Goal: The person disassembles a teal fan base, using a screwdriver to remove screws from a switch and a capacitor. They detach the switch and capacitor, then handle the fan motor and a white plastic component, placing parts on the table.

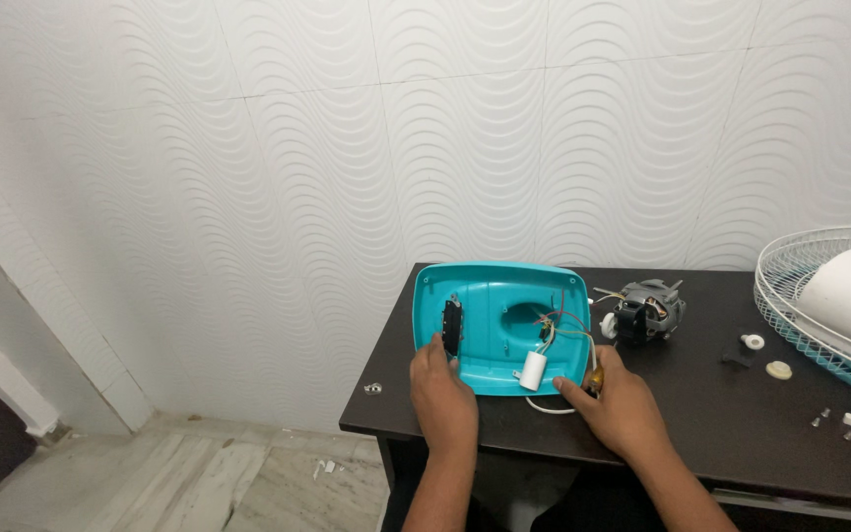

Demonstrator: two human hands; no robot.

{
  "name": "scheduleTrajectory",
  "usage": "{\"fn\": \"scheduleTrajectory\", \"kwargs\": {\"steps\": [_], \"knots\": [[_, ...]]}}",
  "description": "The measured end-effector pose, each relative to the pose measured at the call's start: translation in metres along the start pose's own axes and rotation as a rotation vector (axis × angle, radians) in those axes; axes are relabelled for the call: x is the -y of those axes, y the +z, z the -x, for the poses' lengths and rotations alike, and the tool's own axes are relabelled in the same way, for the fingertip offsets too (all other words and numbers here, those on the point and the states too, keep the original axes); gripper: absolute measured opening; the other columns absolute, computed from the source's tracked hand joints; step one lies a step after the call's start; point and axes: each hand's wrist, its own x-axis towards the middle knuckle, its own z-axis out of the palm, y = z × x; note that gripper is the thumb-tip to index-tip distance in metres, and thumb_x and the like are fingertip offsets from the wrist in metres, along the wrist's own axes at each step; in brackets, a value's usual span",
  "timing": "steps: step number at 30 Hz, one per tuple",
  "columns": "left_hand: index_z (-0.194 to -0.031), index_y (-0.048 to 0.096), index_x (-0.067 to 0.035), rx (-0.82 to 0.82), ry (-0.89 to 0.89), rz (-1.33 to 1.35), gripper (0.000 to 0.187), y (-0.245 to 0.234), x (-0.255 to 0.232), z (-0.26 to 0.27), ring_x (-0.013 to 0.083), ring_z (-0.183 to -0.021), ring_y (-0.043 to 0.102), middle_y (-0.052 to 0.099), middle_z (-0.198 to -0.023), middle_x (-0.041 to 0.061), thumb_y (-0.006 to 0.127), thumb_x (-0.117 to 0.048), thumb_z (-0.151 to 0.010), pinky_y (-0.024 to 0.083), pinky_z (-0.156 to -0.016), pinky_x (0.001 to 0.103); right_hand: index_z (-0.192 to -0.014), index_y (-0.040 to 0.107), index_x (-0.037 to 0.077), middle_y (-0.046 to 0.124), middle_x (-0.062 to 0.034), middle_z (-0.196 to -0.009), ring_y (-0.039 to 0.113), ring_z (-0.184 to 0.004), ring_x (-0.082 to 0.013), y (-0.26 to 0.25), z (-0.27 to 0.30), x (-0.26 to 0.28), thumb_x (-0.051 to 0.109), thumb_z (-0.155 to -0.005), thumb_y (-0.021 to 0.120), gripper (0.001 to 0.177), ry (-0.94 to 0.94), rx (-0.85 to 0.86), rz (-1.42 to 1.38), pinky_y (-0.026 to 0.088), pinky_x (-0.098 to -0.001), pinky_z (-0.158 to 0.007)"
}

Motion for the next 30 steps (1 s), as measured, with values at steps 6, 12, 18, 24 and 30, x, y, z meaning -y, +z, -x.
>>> {"fn": "scheduleTrajectory", "kwargs": {"steps": [6, 12, 18, 24, 30], "knots": [[-0.148, 0.044, -0.001, 0.122, -0.048, -0.055, 0.059, -0.01, -0.008, -0.003, 0.0319, -0.114, 0.063, 0.061, -0.123, 0.016, 0.058, 0.007, -0.091, 0.053, -0.096, 0.042, -0.127, 0.057, 0.009, 0.079, -0.0198, -0.095, 0.078, -0.091, -0.036, 0.001, 0.0, -0.001, 0.045, -0.082, 0.075, 0.06, -0.019, -0.018, -0.019, 0.059, -0.0452, -0.084], [-0.139, 0.052, 0.002, 0.043, 0.201, -0.031, 0.06, -0.008, 0.014, -0.009, 0.039, -0.107, 0.064, 0.064, -0.121, 0.022, 0.073, -0.005, -0.083, 0.053, -0.088, 0.047, -0.127, 0.058, 0.009, 0.078, -0.0198, -0.097, 0.076, -0.094, -0.0365, -0.001, 0.001, 0.001, 0.043, -0.082, 0.076, 0.059, 0.005, -0.021, -0.013, 0.057, -0.0463, -0.085], [-0.143, 0.05, -0.001, 0.184, 0.248, -0.071, 0.059, -0.012, 0.028, -0.018, 0.0363, -0.099, 0.069, 0.066, -0.115, 0.019, 0.07, -0.007, -0.088, 0.056, -0.084, 0.045, -0.128, 0.057, 0.009, 0.078, -0.0191, -0.097, 0.078, -0.092, -0.0343, -0.001, 0.001, 0.0, 0.04, -0.082, 0.075, 0.058, 0.023, 0.01, -0.067, 0.059, -0.0451, -0.085], [-0.151, 0.041, -0.001, 0.247, 0.298, -0.073, 0.062, -0.018, 0.028, -0.019, 0.0362, -0.092, 0.069, 0.063, -0.119, 0.021, 0.061, -0.005, -0.093, 0.057, -0.075, 0.045, -0.129, 0.057, 0.009, 0.08, -0.0196, -0.097, 0.08, -0.091, -0.0334, -0.001, -0.001, 0.001, 0.039, -0.084, 0.074, 0.057, 0.078, 0.046, -0.04, 0.06, -0.0453, -0.085], [-0.147, 0.041, 0.008, 0.187, 0.318, -0.081, 0.064, -0.01, 0.035, -0.016, 0.0342, -0.086, 0.069, 0.064, -0.107, 0.021, 0.064, -0.008, -0.089, 0.057, -0.073, 0.045, -0.128, 0.058, 0.009, 0.077, -0.0201, -0.101, 0.077, -0.095, -0.0347, 0.0, -0.002, -0.002, 0.04, -0.083, 0.076, 0.058, 0.031, 0.008, -0.034, 0.058, -0.0446, -0.086]]}}
